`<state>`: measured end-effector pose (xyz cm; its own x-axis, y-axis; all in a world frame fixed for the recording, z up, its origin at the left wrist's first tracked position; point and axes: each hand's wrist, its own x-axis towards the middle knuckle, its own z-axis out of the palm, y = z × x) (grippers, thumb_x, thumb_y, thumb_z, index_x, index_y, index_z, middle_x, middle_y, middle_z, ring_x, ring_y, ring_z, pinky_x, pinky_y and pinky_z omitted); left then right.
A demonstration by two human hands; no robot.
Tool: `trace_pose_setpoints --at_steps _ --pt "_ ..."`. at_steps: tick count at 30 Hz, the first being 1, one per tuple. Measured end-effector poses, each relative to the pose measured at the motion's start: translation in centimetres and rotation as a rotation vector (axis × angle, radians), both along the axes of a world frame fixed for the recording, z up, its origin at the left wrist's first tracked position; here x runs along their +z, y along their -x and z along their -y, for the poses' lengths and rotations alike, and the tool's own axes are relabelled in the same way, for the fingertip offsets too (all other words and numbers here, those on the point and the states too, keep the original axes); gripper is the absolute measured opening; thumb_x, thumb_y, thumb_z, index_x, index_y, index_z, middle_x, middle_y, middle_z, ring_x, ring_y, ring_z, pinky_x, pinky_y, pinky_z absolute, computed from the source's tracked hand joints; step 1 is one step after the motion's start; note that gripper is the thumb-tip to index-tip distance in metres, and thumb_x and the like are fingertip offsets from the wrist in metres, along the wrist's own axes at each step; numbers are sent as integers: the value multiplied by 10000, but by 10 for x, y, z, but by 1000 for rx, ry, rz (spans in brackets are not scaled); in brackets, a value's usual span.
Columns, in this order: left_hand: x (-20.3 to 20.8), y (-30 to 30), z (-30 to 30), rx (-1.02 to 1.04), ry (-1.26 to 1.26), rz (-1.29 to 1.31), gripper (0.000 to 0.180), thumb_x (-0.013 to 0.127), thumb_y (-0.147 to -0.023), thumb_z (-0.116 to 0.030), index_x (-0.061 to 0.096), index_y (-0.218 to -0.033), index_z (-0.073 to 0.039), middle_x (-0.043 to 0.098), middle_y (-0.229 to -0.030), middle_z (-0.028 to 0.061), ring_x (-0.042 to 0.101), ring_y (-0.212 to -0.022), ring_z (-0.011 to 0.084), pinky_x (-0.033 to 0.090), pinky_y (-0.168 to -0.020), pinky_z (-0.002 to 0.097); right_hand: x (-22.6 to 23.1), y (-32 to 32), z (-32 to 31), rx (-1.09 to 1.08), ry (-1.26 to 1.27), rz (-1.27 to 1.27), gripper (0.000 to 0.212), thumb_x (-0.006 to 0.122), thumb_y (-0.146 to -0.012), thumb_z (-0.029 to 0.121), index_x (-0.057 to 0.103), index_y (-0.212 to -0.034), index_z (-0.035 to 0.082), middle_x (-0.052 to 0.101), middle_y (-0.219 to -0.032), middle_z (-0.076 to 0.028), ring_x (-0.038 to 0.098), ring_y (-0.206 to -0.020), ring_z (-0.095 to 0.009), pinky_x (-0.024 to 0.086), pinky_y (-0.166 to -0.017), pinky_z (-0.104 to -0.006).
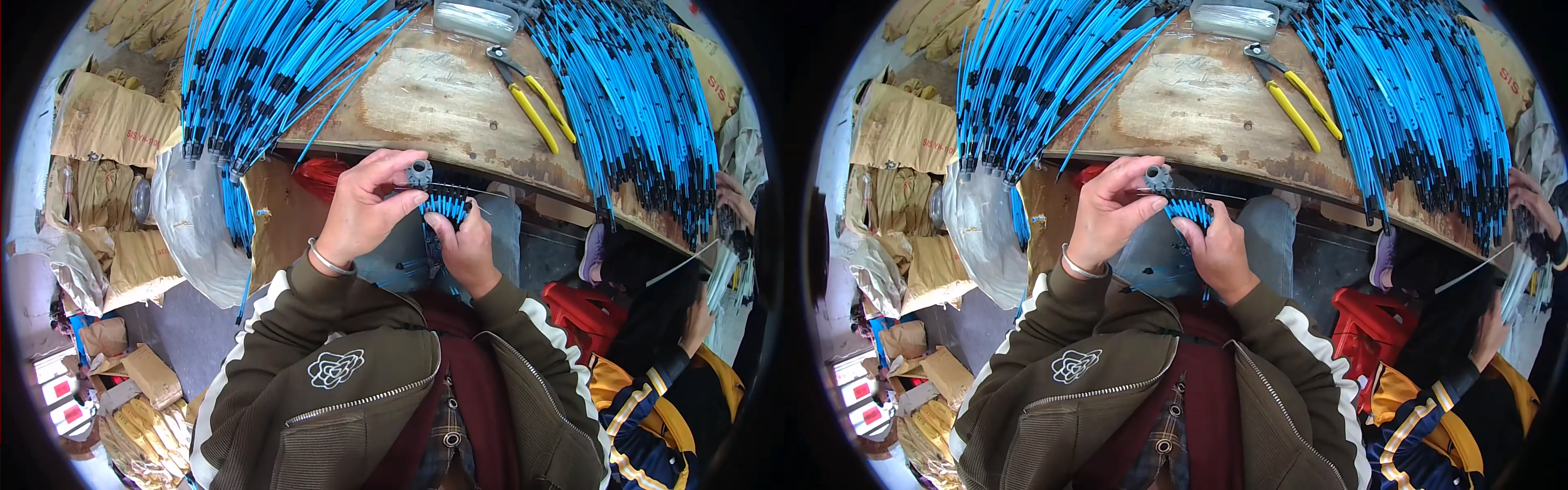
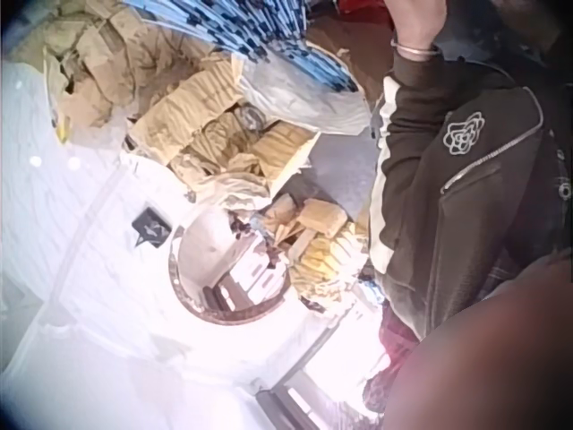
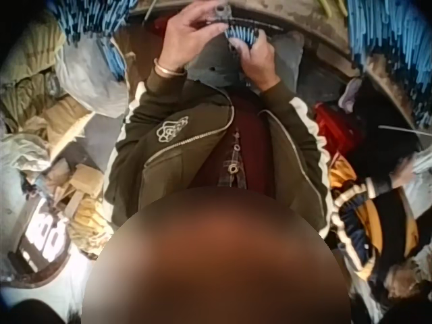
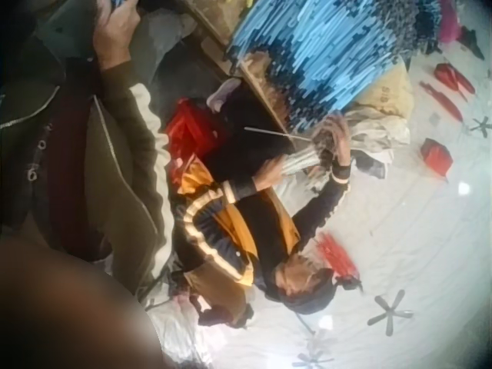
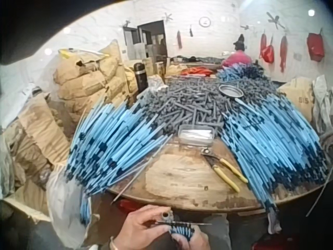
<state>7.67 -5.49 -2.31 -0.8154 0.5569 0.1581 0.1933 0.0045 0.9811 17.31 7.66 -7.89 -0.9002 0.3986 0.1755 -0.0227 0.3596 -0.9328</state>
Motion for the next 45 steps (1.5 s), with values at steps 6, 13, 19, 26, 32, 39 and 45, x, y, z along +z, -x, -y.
trace_pose_setpoints --at_steps 6,13,19,26,32,39,45 --pt "17 7 -7 -152 79 116 392 666 -736 12 548 -1110 14 589 -918 26 543 -819 69 466 -745 225 23 -1 -18 56 -114 168 347 655 -793 291 508 -895 -7 606 -788 -222 624 -756 -375 486 -605 -418" --pt "14 0 6 -8 27 142 391 618 -713 83 561 -1095 22 541 -860 -13 498 -773 54 428 -703 196 0 6 -1 106 -60 13 343 630 -820 251 497 -989 -16 601 -822 -232 601 -770 -392 482 -654 -442" --pt "1 6 3 -37 25 119 410 620 -722 96 554 -1116 0 558 -921 -10 440 -729 35 415 -687 174 -6 5 -2 43 -251 -167 314 583 -851 235 461 -973 -28 590 -770 -216 592 -717 -381 479 -614 -441" --pt "7 3 6 -14 89 60 401 634 -741 87 548 -1127 20 512 -877 -6 496 -776 57 437 -709 192 -8 10 0 73 -249 -165 363 614 -834 220 478 -1001 -72 595 -784 -234 610 -736 -381 497 -613 -417" --pt "12 -8 -8 109 211 23 443 702 -710 10 547 -1125 35 596 -969 55 563 -835 103 474 -742 246 6 8 -7 61 -164 83 325 583 -849 265 487 -997 -8 591 -831 -261 605 -717 -400 487 -584 -459" --pt "-2 -10 -19 153 85 -160 398 682 -704 92 564 -1073 1 532 -890 1 543 -785 76 445 -711 205 2 6 -8 63 -150 -4 366 628 -833 248 494 -1025 -34 609 -797 -221 612 -723 -381 490 -611 -429" --pt "-2 -1 -3 108 97 -103 375 701 -705 67 580 -1054 -1 538 -862 -11 519 -756 53 437 -681 197 7 10 -6 111 -140 22 335 627 -832 233 501 -1014 -19 609 -763 -210 609 -705 -381 483 -600 -434"
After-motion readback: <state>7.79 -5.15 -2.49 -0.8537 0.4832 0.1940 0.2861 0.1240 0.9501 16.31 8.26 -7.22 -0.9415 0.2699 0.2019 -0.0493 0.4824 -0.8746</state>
